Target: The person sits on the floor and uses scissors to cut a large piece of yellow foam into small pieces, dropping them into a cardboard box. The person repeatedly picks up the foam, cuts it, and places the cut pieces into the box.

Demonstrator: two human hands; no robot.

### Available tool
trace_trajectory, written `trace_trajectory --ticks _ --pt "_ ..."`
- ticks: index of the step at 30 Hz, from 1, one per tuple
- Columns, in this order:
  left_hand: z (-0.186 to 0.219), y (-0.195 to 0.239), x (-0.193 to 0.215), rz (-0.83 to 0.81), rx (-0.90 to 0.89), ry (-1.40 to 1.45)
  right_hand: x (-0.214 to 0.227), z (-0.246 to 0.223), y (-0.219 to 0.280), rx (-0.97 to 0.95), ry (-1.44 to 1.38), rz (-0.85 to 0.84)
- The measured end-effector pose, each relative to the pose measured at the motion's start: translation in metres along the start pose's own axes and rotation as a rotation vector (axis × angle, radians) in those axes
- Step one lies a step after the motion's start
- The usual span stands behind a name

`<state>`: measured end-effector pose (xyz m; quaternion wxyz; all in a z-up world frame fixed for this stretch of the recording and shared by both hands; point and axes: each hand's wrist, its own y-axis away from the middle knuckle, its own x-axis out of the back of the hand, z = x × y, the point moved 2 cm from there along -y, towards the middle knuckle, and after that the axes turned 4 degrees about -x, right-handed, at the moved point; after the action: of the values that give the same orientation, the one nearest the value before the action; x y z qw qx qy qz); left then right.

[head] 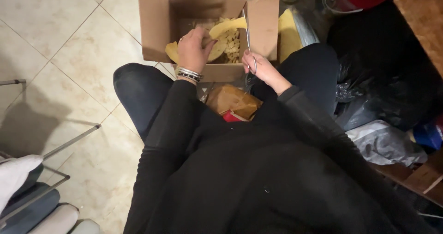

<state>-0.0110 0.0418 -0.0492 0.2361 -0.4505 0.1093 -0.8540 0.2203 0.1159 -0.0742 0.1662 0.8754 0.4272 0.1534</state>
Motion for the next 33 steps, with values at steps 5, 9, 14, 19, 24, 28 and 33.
trace_trajectory --ticks 5,9,14,19,24,28,33 --pt "-0.013 0.002 -0.01 0.007 0.024 0.009 0.005 0.019 -0.007 -0.152 0.22 0.093" --pt "-0.019 0.004 -0.012 0.044 0.031 -0.017 0.003 0.02 -0.009 -0.174 0.184 0.083" --pt "-0.029 0.006 -0.014 0.012 0.113 -0.036 0.001 0.029 -0.009 -0.221 0.206 -0.015" --pt "-0.028 0.006 -0.019 0.027 0.098 0.005 -0.008 0.027 -0.003 -0.239 0.167 -0.174" --pt "-0.016 0.008 -0.024 -0.055 -0.009 -0.048 -0.003 0.031 -0.009 -0.165 0.197 -0.071" --pt "-0.013 0.005 -0.019 -0.005 -0.016 -0.012 0.0 0.024 -0.009 -0.175 0.341 0.035" --pt "-0.017 0.004 -0.016 -0.034 0.034 -0.043 -0.002 0.022 -0.009 -0.164 0.418 0.037"
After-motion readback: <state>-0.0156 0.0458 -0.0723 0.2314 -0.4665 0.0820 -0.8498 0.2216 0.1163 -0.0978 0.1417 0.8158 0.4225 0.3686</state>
